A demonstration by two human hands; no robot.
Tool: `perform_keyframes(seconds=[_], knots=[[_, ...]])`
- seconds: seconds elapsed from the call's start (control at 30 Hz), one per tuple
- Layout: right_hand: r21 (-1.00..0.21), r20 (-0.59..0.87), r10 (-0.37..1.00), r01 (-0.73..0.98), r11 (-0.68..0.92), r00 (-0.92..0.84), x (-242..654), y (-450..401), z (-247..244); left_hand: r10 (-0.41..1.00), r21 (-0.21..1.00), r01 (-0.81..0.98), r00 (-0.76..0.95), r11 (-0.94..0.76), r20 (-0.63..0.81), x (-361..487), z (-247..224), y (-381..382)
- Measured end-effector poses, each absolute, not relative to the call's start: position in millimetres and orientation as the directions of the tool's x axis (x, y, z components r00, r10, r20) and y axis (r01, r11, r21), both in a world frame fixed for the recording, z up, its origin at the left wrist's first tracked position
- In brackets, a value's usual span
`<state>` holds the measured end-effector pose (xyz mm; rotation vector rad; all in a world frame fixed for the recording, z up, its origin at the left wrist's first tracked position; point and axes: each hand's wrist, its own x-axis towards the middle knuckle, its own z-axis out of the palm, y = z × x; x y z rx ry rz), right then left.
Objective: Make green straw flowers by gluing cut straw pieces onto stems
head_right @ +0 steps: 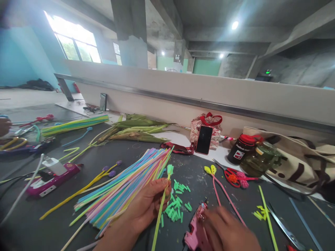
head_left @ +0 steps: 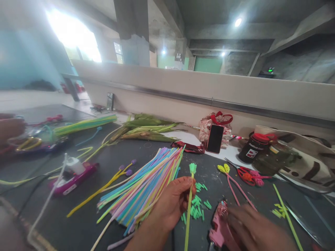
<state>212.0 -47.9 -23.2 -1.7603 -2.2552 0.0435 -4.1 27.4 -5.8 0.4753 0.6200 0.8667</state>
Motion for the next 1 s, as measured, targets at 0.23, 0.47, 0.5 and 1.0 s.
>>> perform_keyframes(seconds=[0.23,0.47,0.5,1.0], knots=[[-0.109,-0.011,0.927,0.922,0.371,-0.374,173,50,-10,0.817,0.630,-0.539,0.487,0.559,-0.309,-4,-7,28],[-0.131,0.001,0.948,0.940,0.315,-0.318,159,63,-26,0.809,0.632,-0.537,0.521,0.559,-0.273,-4,-9,27],[-0.162,0.012,0.953,0.940,0.301,-0.303,159,62,-23,0.802,0.625,-0.535,0.529,0.568,-0.276,-4,-10,27],[-0.950,-0.019,0.999,0.312,-0.006,-0.038,160,17,14,0.806,0.663,-0.504,0.523,0.554,-0.277,-1,-8,23]])
